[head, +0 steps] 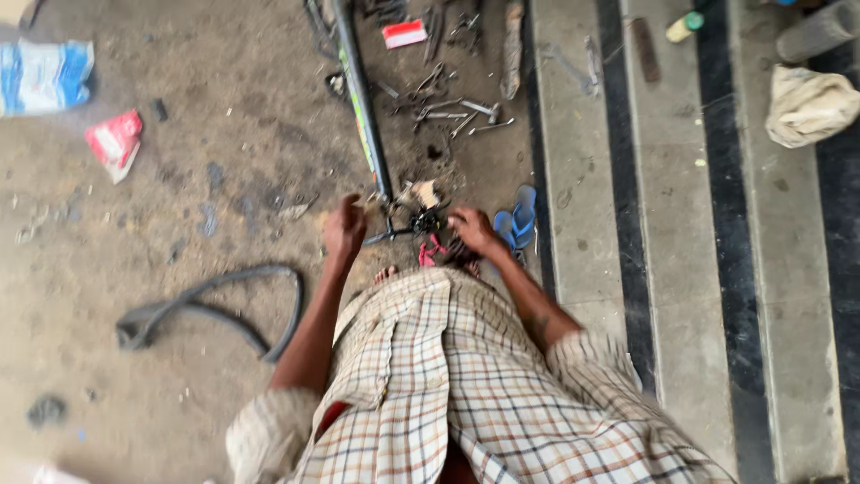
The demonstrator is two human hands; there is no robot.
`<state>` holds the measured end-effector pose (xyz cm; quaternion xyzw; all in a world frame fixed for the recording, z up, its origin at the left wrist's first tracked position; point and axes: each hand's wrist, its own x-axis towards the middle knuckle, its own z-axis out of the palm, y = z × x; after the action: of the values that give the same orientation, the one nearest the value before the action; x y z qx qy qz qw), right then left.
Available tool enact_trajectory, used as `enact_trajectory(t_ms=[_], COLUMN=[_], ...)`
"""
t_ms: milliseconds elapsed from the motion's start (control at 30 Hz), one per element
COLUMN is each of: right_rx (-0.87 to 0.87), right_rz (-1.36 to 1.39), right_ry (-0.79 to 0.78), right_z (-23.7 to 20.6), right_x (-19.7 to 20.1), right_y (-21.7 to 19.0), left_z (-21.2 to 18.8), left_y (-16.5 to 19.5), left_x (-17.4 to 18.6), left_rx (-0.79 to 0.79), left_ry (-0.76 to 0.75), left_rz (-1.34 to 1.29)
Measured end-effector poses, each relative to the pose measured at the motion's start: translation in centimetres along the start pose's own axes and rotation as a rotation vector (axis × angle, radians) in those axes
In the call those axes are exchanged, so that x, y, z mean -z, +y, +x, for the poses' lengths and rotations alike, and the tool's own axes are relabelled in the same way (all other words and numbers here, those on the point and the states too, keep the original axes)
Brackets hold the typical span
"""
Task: The person sits on the floor and works on a bicycle frame, using a brush to clean the head tube area. They then use a wrench to tighten a bolt on the bicycle's front fork assembly.
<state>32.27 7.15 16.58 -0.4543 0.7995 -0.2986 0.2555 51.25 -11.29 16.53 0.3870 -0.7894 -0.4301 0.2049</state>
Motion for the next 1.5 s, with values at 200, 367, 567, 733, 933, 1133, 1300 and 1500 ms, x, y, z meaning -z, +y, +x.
enact_trajectory(t_ms=[200,367,567,733,933,1133,1300,1500], right_rx=[-0.189,0.202,0.095,0.034,-0.125,-0.161,-0.41,-0.871], right_rz=[1.114,0.311,0.057,-0.019,0.13,0.421,0.034,0.237], right_ry=[0.303,0.659,0.869,1.007,1.077,1.066,0.914,-0.029], right_z=[-5.4,-5.5,-9.8,-13.2,-12.8,-12.5,-17.1,-26.8], right_x=[3.4,8.7,8.6,7.8,12.4,17.8,22.4,24.0], right_y=[-2.8,-8.0,-8.3,-0.8,8.4,17.6,31.2,41.7], left_z=[-0.2,-1.4,-1.0,-6.4,-8.2,-5.2,-3.5,-0.1], left_y=[4.2,14.8,22.9,21.5,18.2,22.6,25.1,21.6], left_x=[-2.5,-10.1,-16.9,-20.2,-27.5,-32.9,-35.3,-35.5], left_rx=[0.263,0.484,0.325,0.49,0.099,-0.146,-0.022,0.178], left_ry=[-0.456,-0.951,-1.127,-1.172,-1.114,-1.158,-1.298,-0.959], left_rz=[-0.675,-1.321,-1.54,-1.404,-0.907,-0.605,-0.304,-0.338])
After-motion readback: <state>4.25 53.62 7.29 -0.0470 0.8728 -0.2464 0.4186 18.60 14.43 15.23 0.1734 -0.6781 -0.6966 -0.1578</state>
